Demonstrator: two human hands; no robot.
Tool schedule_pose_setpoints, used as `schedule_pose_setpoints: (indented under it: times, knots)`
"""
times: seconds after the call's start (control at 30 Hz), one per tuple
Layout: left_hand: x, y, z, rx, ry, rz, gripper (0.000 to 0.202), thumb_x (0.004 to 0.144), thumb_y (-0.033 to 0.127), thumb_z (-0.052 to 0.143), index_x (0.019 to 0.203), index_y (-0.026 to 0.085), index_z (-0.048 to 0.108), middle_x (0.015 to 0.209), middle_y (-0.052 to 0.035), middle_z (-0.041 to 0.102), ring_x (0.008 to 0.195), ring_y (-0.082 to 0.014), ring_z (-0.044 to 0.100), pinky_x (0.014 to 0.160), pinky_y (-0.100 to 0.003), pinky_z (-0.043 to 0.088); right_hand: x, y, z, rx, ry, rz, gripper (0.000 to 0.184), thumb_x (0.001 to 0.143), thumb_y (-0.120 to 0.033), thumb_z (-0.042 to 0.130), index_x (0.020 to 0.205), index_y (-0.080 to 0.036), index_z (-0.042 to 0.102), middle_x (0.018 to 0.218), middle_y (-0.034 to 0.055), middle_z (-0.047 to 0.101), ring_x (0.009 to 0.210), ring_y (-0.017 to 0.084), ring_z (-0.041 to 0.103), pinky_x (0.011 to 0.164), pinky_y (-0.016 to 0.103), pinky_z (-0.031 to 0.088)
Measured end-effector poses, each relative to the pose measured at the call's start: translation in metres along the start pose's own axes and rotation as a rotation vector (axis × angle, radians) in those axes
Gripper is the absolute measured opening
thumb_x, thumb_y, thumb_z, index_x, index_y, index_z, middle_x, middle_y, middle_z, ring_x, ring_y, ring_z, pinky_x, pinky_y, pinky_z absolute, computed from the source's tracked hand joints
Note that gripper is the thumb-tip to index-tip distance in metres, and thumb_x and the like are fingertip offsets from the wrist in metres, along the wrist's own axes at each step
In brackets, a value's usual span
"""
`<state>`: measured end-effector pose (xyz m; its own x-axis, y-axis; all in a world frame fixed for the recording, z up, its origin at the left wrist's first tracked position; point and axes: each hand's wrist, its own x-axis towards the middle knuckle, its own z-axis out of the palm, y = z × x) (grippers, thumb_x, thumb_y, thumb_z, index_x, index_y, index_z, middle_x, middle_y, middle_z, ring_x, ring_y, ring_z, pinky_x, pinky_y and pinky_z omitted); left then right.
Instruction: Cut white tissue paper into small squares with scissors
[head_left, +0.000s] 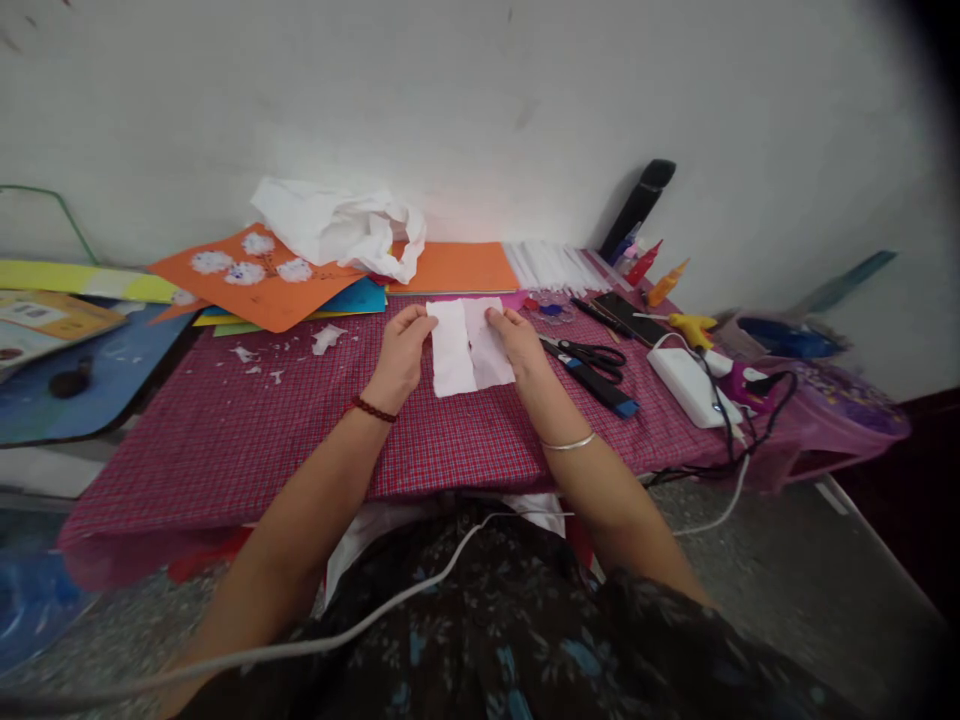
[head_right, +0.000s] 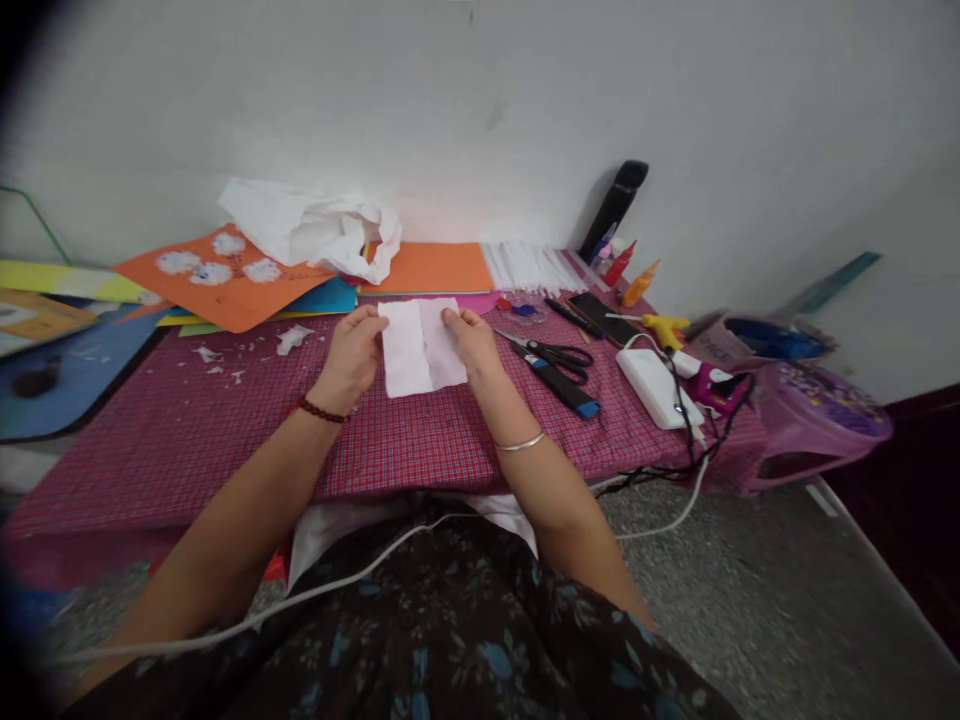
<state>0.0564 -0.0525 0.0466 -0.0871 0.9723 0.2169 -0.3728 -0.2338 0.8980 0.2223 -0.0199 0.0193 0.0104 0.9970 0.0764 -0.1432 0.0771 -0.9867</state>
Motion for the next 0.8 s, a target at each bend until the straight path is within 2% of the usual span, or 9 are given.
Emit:
schedule_pose_setpoints:
  times: [0.1, 0.2, 0.27, 0.4, 0.5, 0.6, 0.7, 0.8]
  knots:
    - [0.009, 0.019, -0.002, 0.080, -0.112, 0.135, 0.013, 0.073, 0.015, 0.063, 0.064, 0.018, 0.054, 0.060, 0.0037, 0.050, 0.052, -0.0074, 0.042, 0.049, -0.020, 0.033, -0.007, -0.014, 0.008, 0.162, -0.073, 0.027, 0.035, 0.063, -0.047, 0.075, 0.080, -0.024, 0.057, 0.071, -0.0009, 0.064, 0.066, 0.017, 0.060, 0.065, 0.031, 0.050]
    - [0.009, 0.030, -0.008, 0.190, -0.202, 0.213, 0.013, 0.073, 0.013, 0.062, 0.063, 0.018, 0.055, 0.060, 0.0031, 0.050, 0.054, -0.0081, 0.043, 0.050, -0.021, 0.032, -0.018, -0.027, 0.003, 0.214, -0.275, 0.044, 0.035, 0.058, -0.036, 0.081, 0.085, -0.022, 0.065, 0.080, 0.0012, 0.069, 0.073, 0.018, 0.063, 0.072, 0.032, 0.052]
    - [0.003, 0.030, -0.011, 0.257, -0.257, 0.195, 0.013, 0.071, 0.012, 0.062, 0.062, 0.018, 0.055, 0.060, 0.0029, 0.050, 0.054, -0.0084, 0.042, 0.050, -0.022, 0.032, -0.024, -0.032, -0.006, 0.167, -0.382, 0.060, 0.039, 0.058, -0.042, 0.083, 0.088, -0.023, 0.068, 0.084, 0.0025, 0.071, 0.078, 0.020, 0.064, 0.073, 0.032, 0.052]
    - [-0.007, 0.019, -0.010, 0.325, -0.324, 0.088, 0.013, 0.071, 0.015, 0.064, 0.062, 0.018, 0.055, 0.061, 0.0026, 0.051, 0.054, -0.0090, 0.043, 0.050, -0.023, 0.031, -0.027, -0.031, -0.023, -0.019, -0.509, 0.070, 0.054, 0.061, -0.067, 0.076, 0.088, -0.020, 0.070, 0.083, 0.0051, 0.070, 0.078, 0.020, 0.063, 0.068, 0.032, 0.050]
    - [-0.011, 0.006, -0.005, 0.295, -0.308, 0.001, 0.013, 0.070, 0.018, 0.065, 0.061, 0.018, 0.055, 0.059, 0.0026, 0.050, 0.053, -0.0091, 0.043, 0.050, -0.023, 0.032, -0.022, -0.023, -0.026, -0.132, -0.507, 0.095, 0.056, 0.059, -0.066, 0.079, 0.086, -0.017, 0.069, 0.077, 0.0050, 0.070, 0.068, 0.017, 0.061, 0.062, 0.030, 0.049]
    - [-0.012, -0.005, -0.002, 0.247, -0.218, -0.138, 0.014, 0.068, 0.017, 0.063, 0.058, 0.019, 0.053, 0.054, 0.0031, 0.047, 0.047, -0.0086, 0.041, 0.045, -0.023, 0.030, -0.017, -0.016, -0.026, -0.184, -0.449, 0.129, 0.050, 0.058, -0.058, 0.083, 0.082, -0.017, 0.067, 0.075, 0.0044, 0.071, 0.063, 0.015, 0.060, 0.058, 0.028, 0.048]
    - [-0.012, -0.008, -0.001, 0.192, -0.101, -0.223, 0.016, 0.065, 0.015, 0.062, 0.057, 0.019, 0.049, 0.051, 0.0034, 0.045, 0.043, -0.0080, 0.039, 0.041, -0.022, 0.027, -0.013, -0.012, -0.028, -0.252, -0.408, 0.121, 0.042, 0.061, -0.053, 0.083, 0.074, -0.018, 0.064, 0.069, 0.0020, 0.069, 0.058, 0.013, 0.057, 0.053, 0.026, 0.044]
    - [-0.013, -0.006, -0.003, 0.141, -0.035, -0.251, 0.019, 0.064, 0.013, 0.060, 0.055, 0.019, 0.045, 0.051, 0.0036, 0.043, 0.043, -0.0077, 0.039, 0.040, -0.022, 0.027, -0.010, -0.011, -0.030, -0.305, -0.374, 0.089, 0.039, 0.062, -0.050, 0.083, 0.069, -0.018, 0.061, 0.064, -0.0005, 0.064, 0.056, 0.011, 0.052, 0.051, 0.024, 0.038]
